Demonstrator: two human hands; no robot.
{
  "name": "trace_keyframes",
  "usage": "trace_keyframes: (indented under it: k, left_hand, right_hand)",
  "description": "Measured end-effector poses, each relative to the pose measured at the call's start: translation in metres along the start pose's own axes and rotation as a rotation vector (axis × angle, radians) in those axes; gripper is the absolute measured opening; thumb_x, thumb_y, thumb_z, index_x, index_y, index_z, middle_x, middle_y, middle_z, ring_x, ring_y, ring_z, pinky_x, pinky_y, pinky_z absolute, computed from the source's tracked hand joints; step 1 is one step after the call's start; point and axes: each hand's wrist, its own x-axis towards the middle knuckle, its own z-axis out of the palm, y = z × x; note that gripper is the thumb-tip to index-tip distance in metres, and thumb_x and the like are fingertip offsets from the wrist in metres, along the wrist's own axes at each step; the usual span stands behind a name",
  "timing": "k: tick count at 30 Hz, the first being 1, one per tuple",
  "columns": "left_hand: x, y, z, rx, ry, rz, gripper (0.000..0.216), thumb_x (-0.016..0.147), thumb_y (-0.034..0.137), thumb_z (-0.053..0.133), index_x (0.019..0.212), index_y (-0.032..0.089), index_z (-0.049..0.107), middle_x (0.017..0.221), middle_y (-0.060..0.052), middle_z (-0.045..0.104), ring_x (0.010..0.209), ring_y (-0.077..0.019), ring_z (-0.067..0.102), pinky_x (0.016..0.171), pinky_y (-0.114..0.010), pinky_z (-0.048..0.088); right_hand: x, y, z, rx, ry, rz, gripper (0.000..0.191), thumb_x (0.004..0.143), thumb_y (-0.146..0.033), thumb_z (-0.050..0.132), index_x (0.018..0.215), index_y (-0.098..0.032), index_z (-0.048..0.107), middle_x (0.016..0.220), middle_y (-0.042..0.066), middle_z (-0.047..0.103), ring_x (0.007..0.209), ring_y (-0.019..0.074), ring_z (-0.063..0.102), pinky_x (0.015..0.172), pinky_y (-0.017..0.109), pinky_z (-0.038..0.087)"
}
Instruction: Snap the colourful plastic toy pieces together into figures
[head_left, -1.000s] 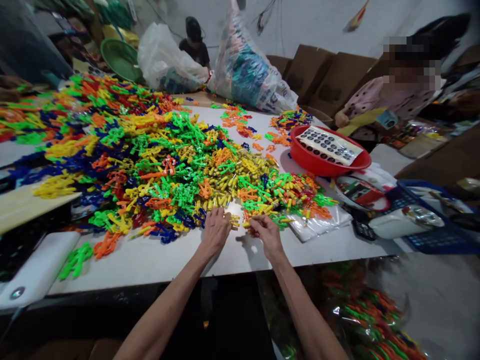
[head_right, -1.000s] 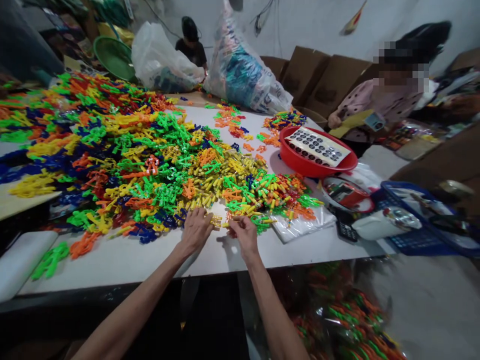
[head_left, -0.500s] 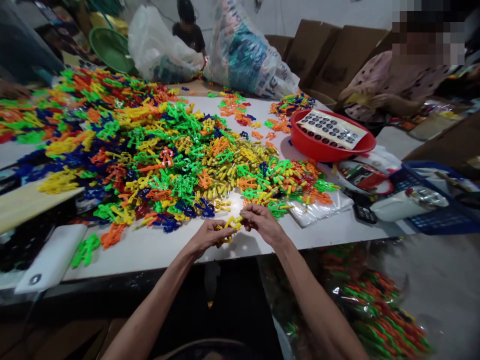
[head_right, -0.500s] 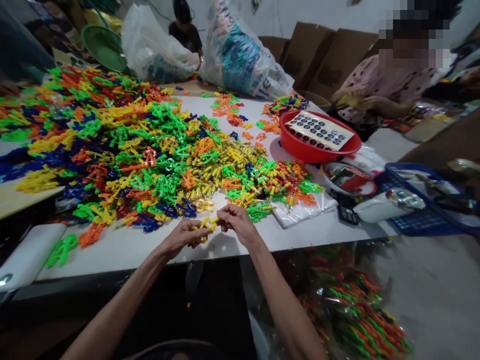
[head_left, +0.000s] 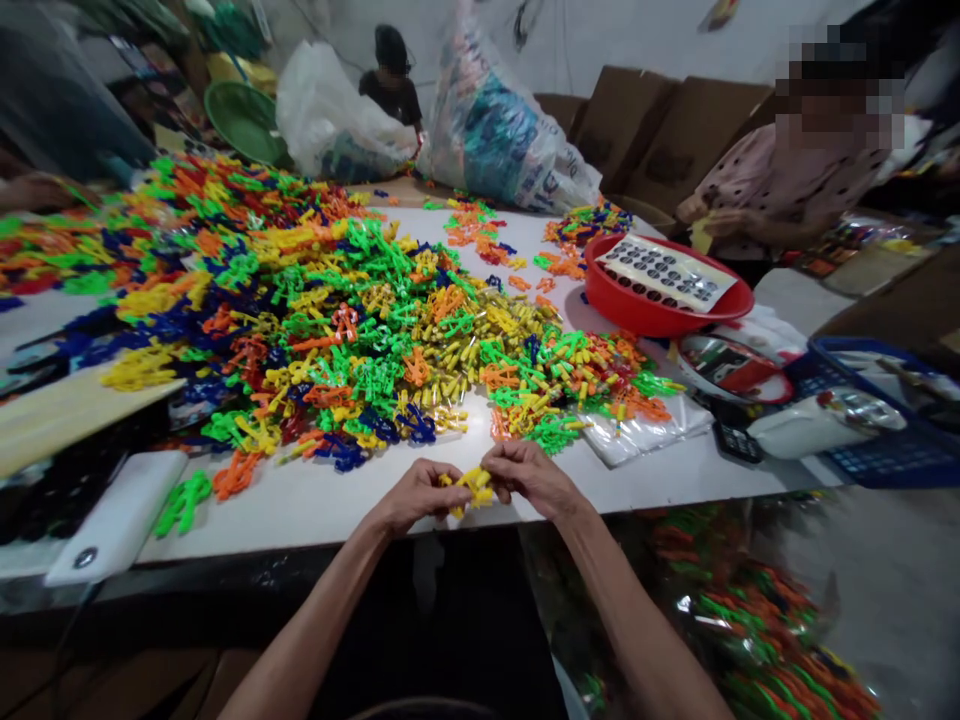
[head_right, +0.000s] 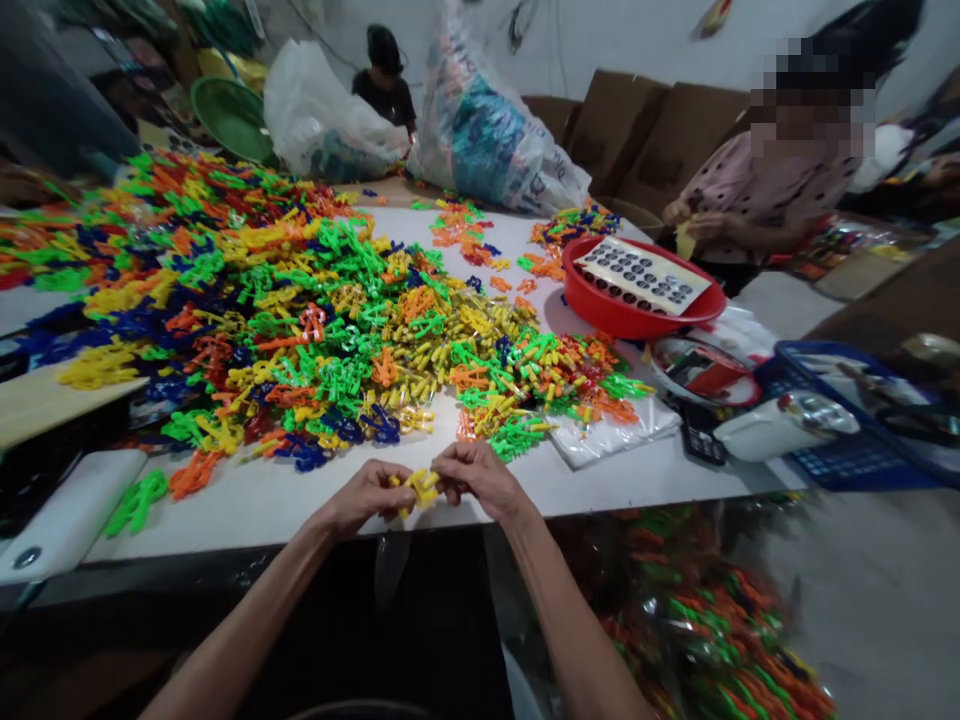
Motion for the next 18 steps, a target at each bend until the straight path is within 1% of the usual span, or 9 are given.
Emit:
trace_keyframes:
  k: [3,5,6,9,11,13,15,18]
  left_hand:
    - [-0.002,0.001,-0.002,0.045,-0.050,0.034,0.036,0.065,0.046,0.069,0.068,0.010,0.065,0.051,0.002,0.050,0.044,-0.0047,0.036,0.043,-0.019,0.026]
    - [-0.002,-0.001,-0.002,0.080,-0.032,0.076,0.037,0.066,0.047,0.067,0.068,0.010,0.066,0.052,0.002,0.050,0.045,-0.0051,0.036,0.044,-0.019,0.025]
    - [-0.001,-0.002,-0.001,0.098,-0.002,0.092,0.037,0.067,0.048,0.067,0.069,0.010,0.066,0.053,0.002,0.051,0.046,-0.0055,0.037,0.045,-0.019,0.026]
    - [0.009,-0.007,0.003,0.151,0.137,0.122,0.037,0.066,0.048,0.067,0.069,0.011,0.066,0.056,0.001,0.054,0.051,-0.0075,0.043,0.049,-0.020,0.031]
    - [0.019,-0.007,0.004,0.156,0.219,0.137,0.038,0.066,0.050,0.066,0.067,0.011,0.065,0.054,0.001,0.053,0.052,-0.0085,0.045,0.051,-0.021,0.033]
    - [0.030,-0.004,0.004,0.152,0.251,0.149,0.040,0.065,0.052,0.066,0.062,0.012,0.062,0.050,0.002,0.051,0.048,-0.0077,0.043,0.048,-0.020,0.031]
    - [0.041,0.005,0.002,0.154,0.201,0.146,0.041,0.065,0.053,0.065,0.059,0.012,0.059,0.047,0.002,0.049,0.043,-0.0062,0.039,0.044,-0.020,0.028]
    - [0.051,0.020,0.001,0.159,0.082,0.133,0.041,0.064,0.052,0.066,0.059,0.013,0.058,0.046,0.003,0.048,0.039,-0.0047,0.035,0.039,-0.019,0.025]
  right_hand:
    - [0.004,0.005,0.003,0.014,0.009,0.076,0.032,0.063,-0.043,0.073,0.061,-0.014,0.058,0.047,-0.002,0.057,0.033,0.0052,0.044,0.035,0.017,0.031]
    - [0.006,0.006,0.004,-0.002,0.009,0.087,0.034,0.064,-0.045,0.071,0.061,-0.014,0.056,0.047,-0.002,0.056,0.031,0.0044,0.041,0.033,0.017,0.028]
    - [0.007,0.005,0.004,-0.036,0.019,0.079,0.034,0.065,-0.046,0.069,0.061,-0.014,0.056,0.046,-0.003,0.055,0.030,0.0040,0.039,0.033,0.017,0.026]
    - [0.009,0.000,0.008,-0.213,0.133,-0.015,0.034,0.069,-0.045,0.064,0.058,-0.015,0.053,0.043,-0.003,0.052,0.030,0.0036,0.036,0.032,0.017,0.022]
    - [0.012,-0.005,0.009,-0.330,0.242,-0.120,0.033,0.071,-0.044,0.060,0.057,-0.016,0.051,0.044,-0.004,0.051,0.031,0.0043,0.038,0.033,0.017,0.024]
    - [0.016,-0.012,0.005,-0.392,0.309,-0.196,0.031,0.073,-0.042,0.059,0.057,-0.016,0.051,0.045,-0.004,0.051,0.033,0.0050,0.040,0.034,0.018,0.028]
    - [0.020,-0.019,-0.003,-0.356,0.269,-0.189,0.031,0.072,-0.043,0.059,0.058,-0.016,0.053,0.046,-0.004,0.051,0.033,0.0053,0.040,0.035,0.018,0.029]
    - [0.021,-0.030,-0.020,-0.208,0.128,-0.112,0.032,0.070,-0.045,0.063,0.060,-0.015,0.054,0.047,-0.003,0.053,0.033,0.0047,0.040,0.034,0.018,0.028]
